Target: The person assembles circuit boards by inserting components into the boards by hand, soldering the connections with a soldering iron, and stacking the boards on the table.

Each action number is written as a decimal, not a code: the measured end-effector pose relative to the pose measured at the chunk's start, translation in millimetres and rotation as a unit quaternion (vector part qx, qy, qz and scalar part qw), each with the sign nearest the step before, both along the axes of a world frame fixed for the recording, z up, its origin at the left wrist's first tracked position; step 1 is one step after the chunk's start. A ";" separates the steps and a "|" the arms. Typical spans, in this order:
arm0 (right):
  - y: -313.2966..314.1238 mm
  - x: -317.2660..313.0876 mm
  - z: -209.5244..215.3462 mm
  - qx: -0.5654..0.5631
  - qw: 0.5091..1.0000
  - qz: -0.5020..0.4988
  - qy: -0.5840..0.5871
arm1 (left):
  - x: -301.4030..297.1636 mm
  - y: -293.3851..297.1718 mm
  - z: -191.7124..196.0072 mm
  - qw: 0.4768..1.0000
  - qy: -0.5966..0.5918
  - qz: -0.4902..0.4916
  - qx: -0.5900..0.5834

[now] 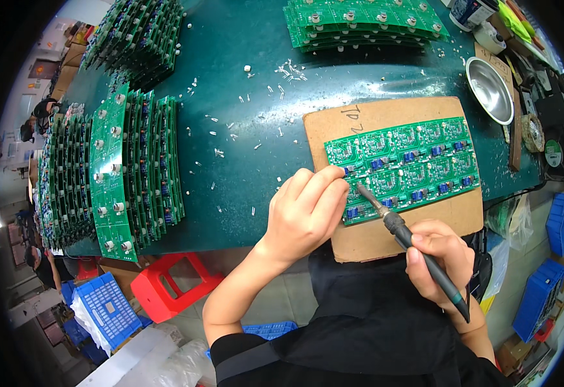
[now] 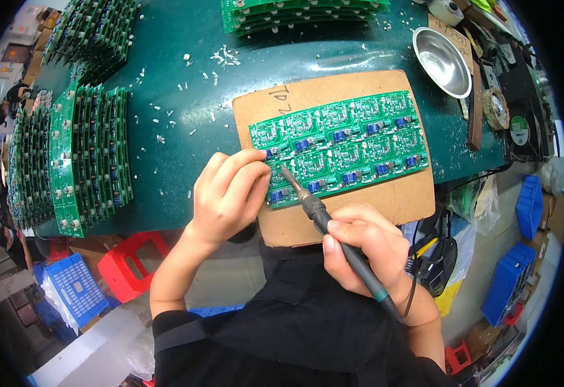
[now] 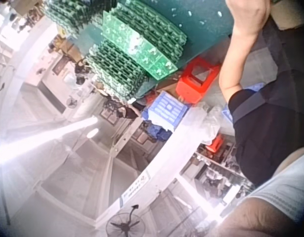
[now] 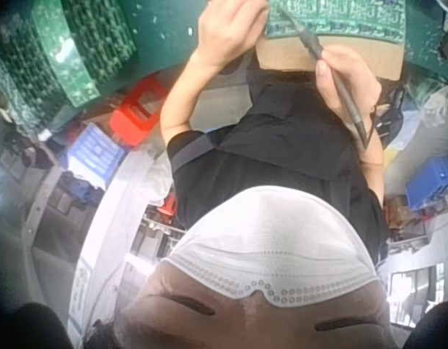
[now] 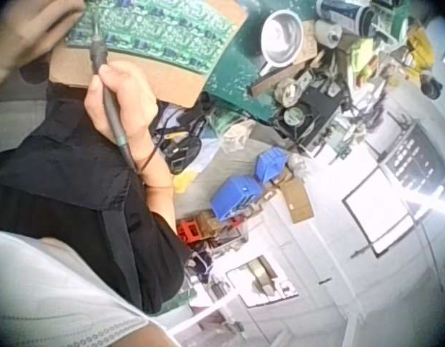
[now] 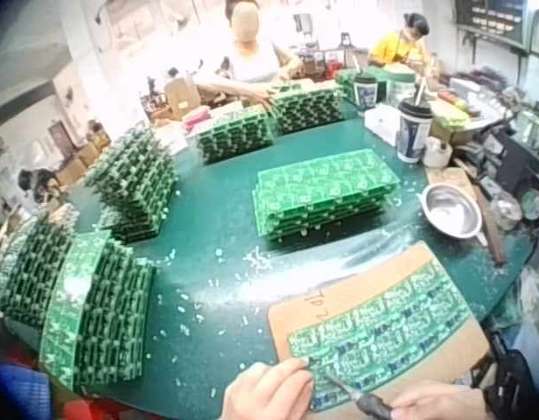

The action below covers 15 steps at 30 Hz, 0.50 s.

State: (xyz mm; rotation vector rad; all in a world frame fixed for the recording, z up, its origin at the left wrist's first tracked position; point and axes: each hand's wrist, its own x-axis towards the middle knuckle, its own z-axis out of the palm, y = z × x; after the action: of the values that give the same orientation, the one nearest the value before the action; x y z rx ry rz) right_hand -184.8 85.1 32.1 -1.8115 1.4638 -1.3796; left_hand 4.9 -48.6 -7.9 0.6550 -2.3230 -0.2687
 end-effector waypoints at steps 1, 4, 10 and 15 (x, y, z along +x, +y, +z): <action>-0.1 -0.3 -0.5 0.021 1.000 -0.003 -0.016 | -0.5 0.7 0.2 1.000 0.000 -0.001 0.000; -2.0 -3.7 -1.4 0.013 1.000 0.013 -0.014 | -2.6 1.7 1.7 1.000 -0.015 0.005 -0.019; 16.3 -16.1 -0.1 0.037 0.994 -0.056 -0.083 | 3.7 -5.6 14.5 0.997 -0.021 -0.020 0.076; 29.0 -31.2 2.0 0.072 0.988 -0.088 -0.100 | -11.1 1.0 20.6 0.992 0.013 -0.019 0.127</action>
State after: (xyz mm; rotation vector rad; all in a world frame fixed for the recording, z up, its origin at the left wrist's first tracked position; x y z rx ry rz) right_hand -216.0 114.1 34.1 -1.4400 1.6008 -1.4520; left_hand -6.2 -47.6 12.7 0.7255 -2.2980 -0.5935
